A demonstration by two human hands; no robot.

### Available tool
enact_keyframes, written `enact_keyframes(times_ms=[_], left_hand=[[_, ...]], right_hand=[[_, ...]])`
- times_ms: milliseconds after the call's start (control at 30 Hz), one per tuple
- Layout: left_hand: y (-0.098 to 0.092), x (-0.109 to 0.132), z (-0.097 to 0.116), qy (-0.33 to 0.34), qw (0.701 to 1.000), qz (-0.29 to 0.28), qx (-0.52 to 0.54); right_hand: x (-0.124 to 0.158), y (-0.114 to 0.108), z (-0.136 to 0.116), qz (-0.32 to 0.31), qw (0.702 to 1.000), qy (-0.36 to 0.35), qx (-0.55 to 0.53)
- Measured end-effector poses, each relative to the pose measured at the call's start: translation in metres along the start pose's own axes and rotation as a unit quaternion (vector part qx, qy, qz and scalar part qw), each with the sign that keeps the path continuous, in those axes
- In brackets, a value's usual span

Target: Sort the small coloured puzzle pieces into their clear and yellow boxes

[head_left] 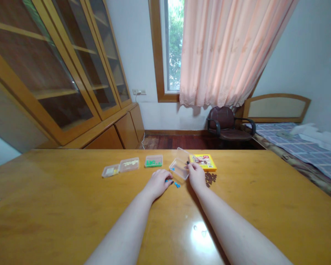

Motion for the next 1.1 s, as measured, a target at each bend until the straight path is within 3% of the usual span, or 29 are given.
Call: enact_keyframes(times_ms=[400, 767, 933, 1100], left_hand=[[-0.001, -0.002, 0.0, -0.031, 0.999, -0.01, -0.016], [0.0, -0.004, -0.003, -0.039, 0.999, 0.016, -0.02], [-0.009, -0.004, 0.0, -0.036, 0.996, 0.08, 0.016], [-0.023, 0.002, -0.004, -0.043, 0.975, 0.218, 0.029]], right_hand=[[0.001, -0.002, -0.002, -0.006, 1.0, -0.003, -0.006], [0.002, -0.002, -0.004, -0.008, 1.0, 0.0, -0.012], [0.001, 0.0, -0.001, -0.008, 1.0, 0.005, 0.004], [0.003, 0.005, -0.002, -0.038, 0.999, -0.013, -0.012]])
Point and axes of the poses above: each hand's wrist, its own x-axis away from the middle knuckle, its own y-axis out of the palm, z = x × y, the point moved 3 cm from there along -x, towards the middle knuckle, and after that the axes turned 2 degrees about y, right-handed, at the moved point
